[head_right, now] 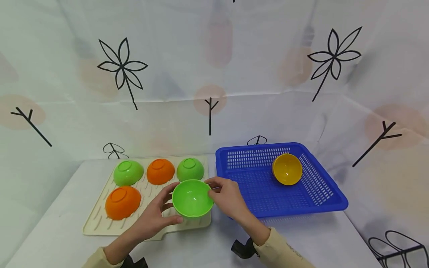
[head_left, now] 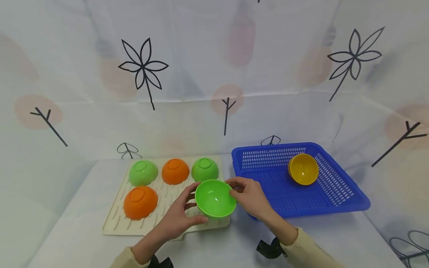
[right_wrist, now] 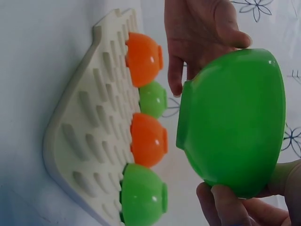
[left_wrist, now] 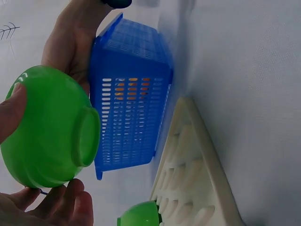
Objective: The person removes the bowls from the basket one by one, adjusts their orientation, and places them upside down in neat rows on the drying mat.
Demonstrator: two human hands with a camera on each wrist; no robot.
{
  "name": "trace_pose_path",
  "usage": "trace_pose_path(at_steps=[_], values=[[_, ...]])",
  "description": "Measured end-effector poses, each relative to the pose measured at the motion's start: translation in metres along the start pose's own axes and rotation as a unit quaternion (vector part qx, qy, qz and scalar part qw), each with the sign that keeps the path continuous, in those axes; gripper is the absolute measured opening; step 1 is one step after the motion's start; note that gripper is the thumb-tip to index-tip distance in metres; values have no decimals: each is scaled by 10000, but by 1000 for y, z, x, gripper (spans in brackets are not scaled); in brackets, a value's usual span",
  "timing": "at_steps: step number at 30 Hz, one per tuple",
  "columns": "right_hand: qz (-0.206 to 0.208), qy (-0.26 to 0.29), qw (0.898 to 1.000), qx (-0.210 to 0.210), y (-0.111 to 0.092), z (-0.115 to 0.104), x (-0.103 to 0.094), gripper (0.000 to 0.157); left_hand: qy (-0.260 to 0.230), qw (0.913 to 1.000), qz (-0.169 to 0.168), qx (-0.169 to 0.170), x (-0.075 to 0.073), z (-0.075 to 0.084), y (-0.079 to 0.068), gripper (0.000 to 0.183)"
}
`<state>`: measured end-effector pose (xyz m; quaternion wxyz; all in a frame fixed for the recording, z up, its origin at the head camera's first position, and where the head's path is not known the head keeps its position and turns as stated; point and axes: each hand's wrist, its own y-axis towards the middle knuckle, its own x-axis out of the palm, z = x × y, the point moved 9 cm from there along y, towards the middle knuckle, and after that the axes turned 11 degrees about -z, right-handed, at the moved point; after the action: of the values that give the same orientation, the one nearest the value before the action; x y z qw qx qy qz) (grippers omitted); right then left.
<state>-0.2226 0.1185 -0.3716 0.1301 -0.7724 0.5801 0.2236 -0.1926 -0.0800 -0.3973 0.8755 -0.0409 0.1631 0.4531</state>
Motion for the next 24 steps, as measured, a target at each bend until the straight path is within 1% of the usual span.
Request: trace_pose_path(at_steps=[4,7,13,20,24], values=[[95,25,9999,78,0,1,-1,25,-86,9999,101,-72,2,0,4,92],[143,43,9999,74,-1,1,-1,25,-120,9998,161,-64,2,1,6,94],[176,94,9998,39,-3,0,-1,26,-161,9997,160,-77,2,3,7,94],[211,265,9993,-139,-7,-7,-1,30,-106,9998,104,93,-3,6,6,97],[349,352,9983,-306,-12,-12,-2,33,-20,9997,90,205,-6,5,6,102]])
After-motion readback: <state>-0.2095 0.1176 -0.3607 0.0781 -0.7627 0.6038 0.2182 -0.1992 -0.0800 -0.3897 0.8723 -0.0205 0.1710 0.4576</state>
